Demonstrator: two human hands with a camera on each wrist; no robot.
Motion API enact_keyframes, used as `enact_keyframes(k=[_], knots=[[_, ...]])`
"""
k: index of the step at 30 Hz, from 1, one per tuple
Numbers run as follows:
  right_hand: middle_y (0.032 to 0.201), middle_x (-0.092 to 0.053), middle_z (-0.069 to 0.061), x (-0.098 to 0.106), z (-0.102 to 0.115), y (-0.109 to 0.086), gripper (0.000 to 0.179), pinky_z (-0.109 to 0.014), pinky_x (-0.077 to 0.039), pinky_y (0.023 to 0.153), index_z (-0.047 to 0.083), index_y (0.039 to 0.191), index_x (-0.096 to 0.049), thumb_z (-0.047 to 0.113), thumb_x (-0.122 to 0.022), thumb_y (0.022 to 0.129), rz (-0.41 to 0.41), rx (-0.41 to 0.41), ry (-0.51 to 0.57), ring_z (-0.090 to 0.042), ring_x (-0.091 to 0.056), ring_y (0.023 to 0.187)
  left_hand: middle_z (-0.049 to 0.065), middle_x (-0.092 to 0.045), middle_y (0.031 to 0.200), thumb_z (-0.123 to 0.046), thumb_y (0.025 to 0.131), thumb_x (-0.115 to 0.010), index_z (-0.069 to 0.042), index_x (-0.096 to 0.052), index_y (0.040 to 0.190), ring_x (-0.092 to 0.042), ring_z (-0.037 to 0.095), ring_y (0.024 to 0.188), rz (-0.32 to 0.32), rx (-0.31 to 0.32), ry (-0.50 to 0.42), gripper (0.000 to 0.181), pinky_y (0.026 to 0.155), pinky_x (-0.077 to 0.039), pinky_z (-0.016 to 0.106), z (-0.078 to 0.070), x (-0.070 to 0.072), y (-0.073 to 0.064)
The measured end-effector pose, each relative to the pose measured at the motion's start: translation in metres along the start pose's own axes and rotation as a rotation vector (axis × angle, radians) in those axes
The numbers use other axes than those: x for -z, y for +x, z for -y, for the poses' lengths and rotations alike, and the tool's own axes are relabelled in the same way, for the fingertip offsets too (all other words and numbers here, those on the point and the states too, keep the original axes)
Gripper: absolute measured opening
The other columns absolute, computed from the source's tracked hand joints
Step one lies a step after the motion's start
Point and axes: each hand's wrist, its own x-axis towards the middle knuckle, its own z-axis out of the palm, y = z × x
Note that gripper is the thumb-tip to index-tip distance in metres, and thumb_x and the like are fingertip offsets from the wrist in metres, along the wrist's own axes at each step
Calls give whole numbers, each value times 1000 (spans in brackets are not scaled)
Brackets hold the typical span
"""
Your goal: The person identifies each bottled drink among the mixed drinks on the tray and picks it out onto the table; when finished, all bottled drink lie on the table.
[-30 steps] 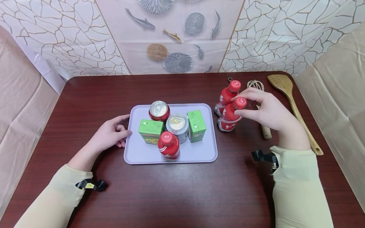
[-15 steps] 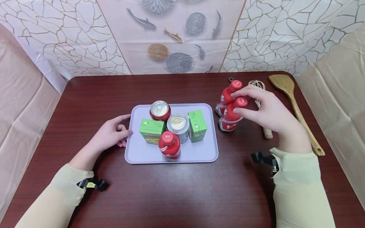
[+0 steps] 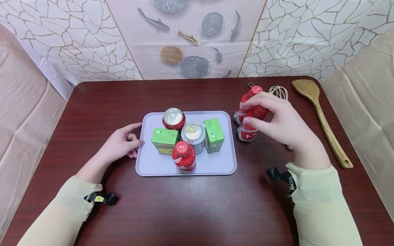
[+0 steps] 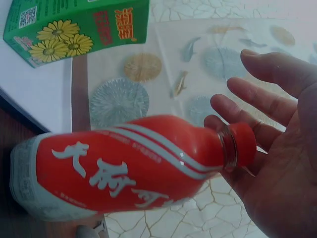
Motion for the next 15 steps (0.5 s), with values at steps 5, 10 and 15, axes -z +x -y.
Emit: enact_keyframes(k=[5, 10, 15], knots=[[120, -71, -1, -5, 6, 3, 59, -10, -45, 91, 11, 121, -75, -13, -89, 68, -16, 80, 28, -4, -58, 112, 13, -67, 75, -13, 94, -72, -16, -40, 158, -69, 26, 56, -1, -1, -3, 72, 53, -61, 34, 0, 0, 0], [117, -72, -4, -10, 12, 2, 59, -12, -50, 74, 8, 117, -76, -17, -88, 66, -44, 145, 23, -5, -58, 106, 13, -67, 75, -13, 94, -72, -16, -40, 158, -69, 26, 56, 0, -1, 0, 72, 53, -61, 34, 1, 0, 1], [112, -73, -4, -16, 17, 1, 53, -14, -46, 59, 6, 113, -77, -16, -87, 67, -48, 199, 26, -3, -60, 100, 12, -67, 75, -14, 95, -72, -16, -40, 158, -69, 27, 56, -1, 0, 4, 71, 53, -61, 35, 0, 0, 1]])
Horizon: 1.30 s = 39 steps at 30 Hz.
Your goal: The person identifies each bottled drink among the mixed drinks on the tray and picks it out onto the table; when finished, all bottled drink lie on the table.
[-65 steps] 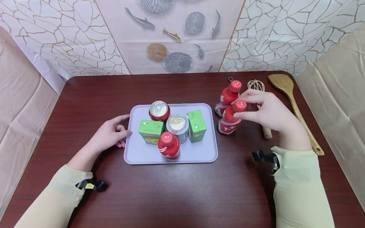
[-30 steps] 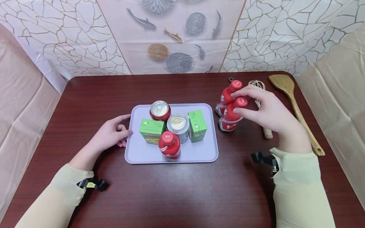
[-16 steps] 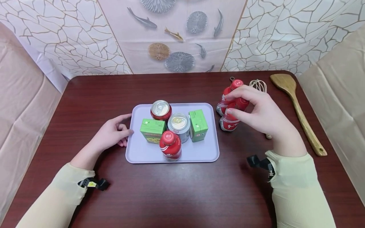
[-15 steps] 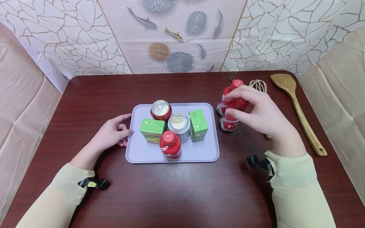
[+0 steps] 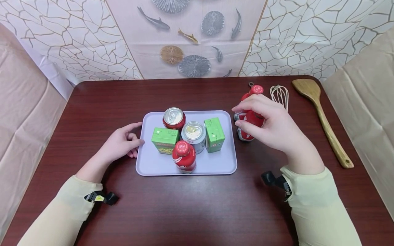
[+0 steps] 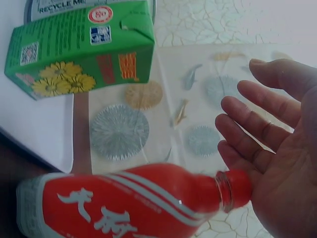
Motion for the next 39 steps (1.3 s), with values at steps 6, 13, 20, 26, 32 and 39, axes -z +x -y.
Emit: enact_keyframes(k=[6, 13, 20, 26, 32, 39], knots=[[112, -73, -3, -6, 6, 2, 51, -12, -50, 72, 7, 113, -77, -11, -88, 66, 35, 67, 26, -5, -61, 112, 12, -68, 75, -14, 95, -72, -16, -40, 158, -69, 27, 56, -1, 2, 3, 71, 53, -61, 35, 1, 0, 0], [112, -71, -2, -13, 12, 2, 54, -10, -56, 76, 9, 114, -76, -12, -89, 66, 74, 61, 53, -2, -60, 100, 12, -67, 75, -15, 95, -72, -17, -40, 158, -69, 28, 56, -5, 7, 1, 71, 53, -61, 36, 0, -1, -1], [112, -70, 0, -21, 19, 3, 50, -9, -55, 82, 7, 115, -75, -12, -86, 70, 116, 60, 99, -2, -60, 103, 12, -67, 75, -13, 95, -71, -16, -41, 158, -69, 27, 56, 1, 8, -6, 70, 53, -61, 35, 1, -2, 0], [118, -68, 2, -32, 23, 5, 44, -16, -47, 66, 9, 117, -74, -3, -84, 76, 166, 121, 120, -7, -59, 101, 12, -67, 75, -14, 95, -72, -16, -40, 158, -69, 27, 56, -1, 10, -7, 71, 53, -61, 35, 1, -1, 0], [118, -69, 0, -43, 28, 7, 44, -18, -48, 86, 8, 118, -73, 2, -84, 76, 183, 199, 150, -12, -61, 109, 13, -68, 76, -17, 95, -72, -18, -40, 158, -69, 29, 57, -8, 15, 4, 71, 55, -62, 37, -2, 0, -2], [122, -67, 0, -56, 35, 6, 53, -20, -47, 98, 9, 123, -71, 9, -88, 73, 236, 226, 189, -14, -59, 114, 12, -67, 75, -15, 95, -72, -16, -39, 159, -69, 28, 57, -8, 8, 1, 71, 54, -61, 35, -4, 0, -3]])
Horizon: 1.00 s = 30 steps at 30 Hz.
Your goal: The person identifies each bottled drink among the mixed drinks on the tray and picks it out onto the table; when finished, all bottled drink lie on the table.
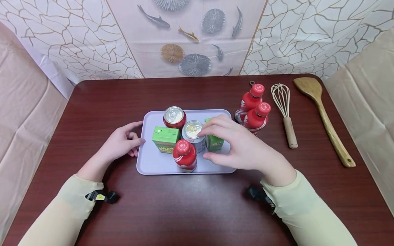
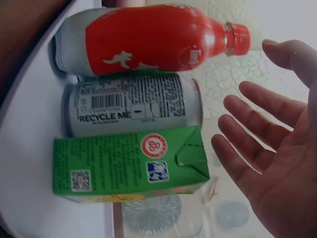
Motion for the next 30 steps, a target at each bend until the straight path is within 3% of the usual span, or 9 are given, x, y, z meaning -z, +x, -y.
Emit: enact_keyframes(k=[10, 18, 30], knots=[[125, -66, 2, -13, 0, 0, 61, -27, -54, 88, 15, 130, -69, 13, -91, 73, 33, -13, 21, -11, -58, 114, 13, -67, 76, -16, 95, -72, -18, -40, 158, -69, 29, 57, 1, 5, 4, 71, 54, -62, 37, 0, 0, 1], [121, -67, 1, -24, -2, 3, 60, -24, -52, 90, 14, 129, -69, 11, -91, 73, 34, 22, 40, -13, -59, 112, 13, -67, 75, -15, 95, -72, -17, -40, 158, -69, 29, 57, 0, 0, -2, 71, 54, -62, 37, 2, 0, 1], [113, -68, 6, -36, 1, 5, 55, -26, -53, 83, 15, 126, -71, 17, -91, 76, 0, -40, 29, -10, -59, 103, 12, -67, 75, -14, 95, -72, -16, -39, 158, -68, 26, 56, 2, -8, 3, 71, 54, -61, 34, 3, 0, 2]])
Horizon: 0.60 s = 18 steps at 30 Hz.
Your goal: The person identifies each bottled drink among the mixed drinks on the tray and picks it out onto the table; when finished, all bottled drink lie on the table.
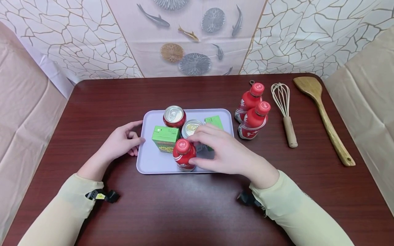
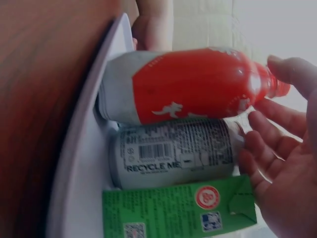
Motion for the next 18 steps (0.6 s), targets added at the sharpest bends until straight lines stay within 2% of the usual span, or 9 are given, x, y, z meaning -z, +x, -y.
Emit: enact_keyframes(k=[7, 14, 18], knots=[[106, -67, 5, -14, 0, 2, 49, -26, -52, 79, 15, 120, -74, 14, -92, 75, -101, -24, -2, -9, -58, 98, 11, -67, 75, -14, 95, -72, -14, -39, 158, -69, 27, 56, -4, 0, 10, 71, 53, -61, 35, -1, 0, 1], [104, -66, 6, -24, 5, 3, 44, -23, -49, 78, 16, 113, -75, 20, -94, 74, -171, -90, -55, -8, -57, 98, 11, -67, 75, -14, 95, -71, -15, -40, 158, -68, 26, 56, -2, -1, 12, 70, 53, -61, 35, -2, 0, 0], [105, -66, 5, -28, 9, 5, 45, -25, -51, 79, 16, 115, -76, 22, -94, 74, -204, -129, -58, -9, -57, 99, 12, -67, 75, -14, 95, -72, -15, -39, 158, -69, 27, 56, -4, 6, 8, 71, 53, -61, 35, -2, 0, -1]])
